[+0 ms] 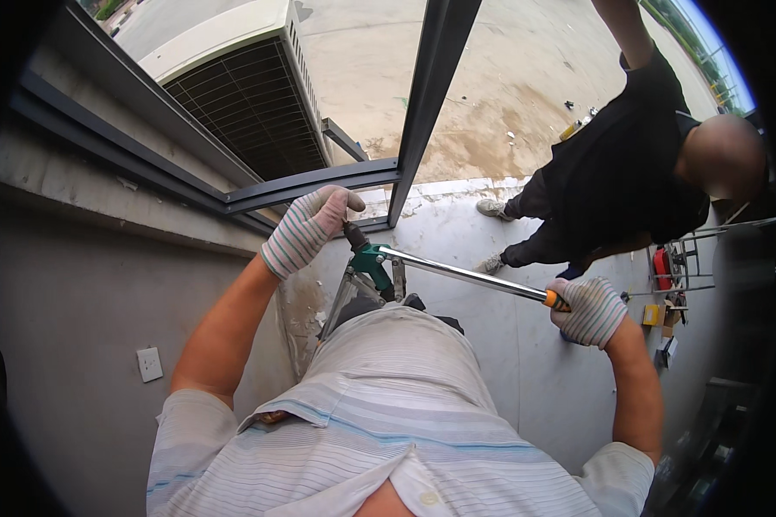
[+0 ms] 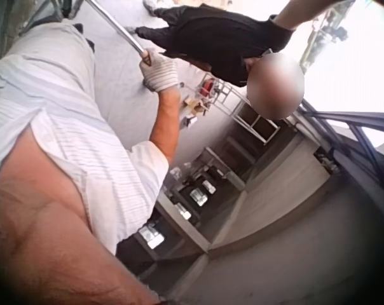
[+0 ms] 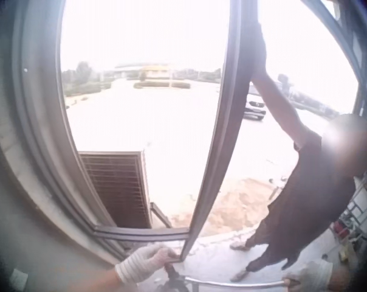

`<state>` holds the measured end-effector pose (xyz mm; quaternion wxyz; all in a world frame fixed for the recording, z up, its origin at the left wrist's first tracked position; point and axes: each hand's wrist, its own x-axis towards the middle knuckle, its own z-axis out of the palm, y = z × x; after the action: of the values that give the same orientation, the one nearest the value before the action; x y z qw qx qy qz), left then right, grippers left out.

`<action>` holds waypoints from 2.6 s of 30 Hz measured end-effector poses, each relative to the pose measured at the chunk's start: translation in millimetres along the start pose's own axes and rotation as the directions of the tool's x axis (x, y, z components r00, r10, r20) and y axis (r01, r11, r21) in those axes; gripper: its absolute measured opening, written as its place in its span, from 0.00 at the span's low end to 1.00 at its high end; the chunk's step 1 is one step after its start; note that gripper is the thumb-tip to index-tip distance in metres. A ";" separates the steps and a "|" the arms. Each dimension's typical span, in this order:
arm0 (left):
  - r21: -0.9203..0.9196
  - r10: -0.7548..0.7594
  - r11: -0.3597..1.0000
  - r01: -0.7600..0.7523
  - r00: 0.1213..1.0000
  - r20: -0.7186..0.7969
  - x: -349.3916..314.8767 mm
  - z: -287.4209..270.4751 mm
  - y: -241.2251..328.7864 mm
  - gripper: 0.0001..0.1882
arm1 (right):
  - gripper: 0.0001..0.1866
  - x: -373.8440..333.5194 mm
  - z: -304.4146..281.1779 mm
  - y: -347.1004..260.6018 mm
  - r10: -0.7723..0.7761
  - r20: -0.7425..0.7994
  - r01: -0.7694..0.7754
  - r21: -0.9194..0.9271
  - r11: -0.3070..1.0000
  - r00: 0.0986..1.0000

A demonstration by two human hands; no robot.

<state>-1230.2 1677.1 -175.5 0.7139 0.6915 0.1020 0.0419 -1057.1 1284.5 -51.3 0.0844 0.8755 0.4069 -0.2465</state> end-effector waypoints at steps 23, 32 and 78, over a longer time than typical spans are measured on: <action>-0.365 -0.214 0.895 0.256 0.965 0.152 -5.2 0.7 -17.8 0.58 | 0.14 2.9 80.9 36.2 -0.094 -0.494 0.085 -0.042 0.996 0.864; 0.017 -0.184 0.982 0.187 0.978 -0.102 -65.5 -19.1 -91.5 0.35 | 0.15 -8.8 65.5 32.6 0.153 -0.719 -0.106 0.111 0.988 0.678; 0.855 0.867 0.477 -0.203 -0.055 -0.496 -47.8 5.0 238.2 0.22 | 0.20 -100.5 -253.9 95.5 0.093 -0.941 0.166 0.153 0.974 0.326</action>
<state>-1256.4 1672.2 66.0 0.1746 0.6538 0.2003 0.7085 -947.9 1243.0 213.4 -0.2711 0.8494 0.3695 0.2618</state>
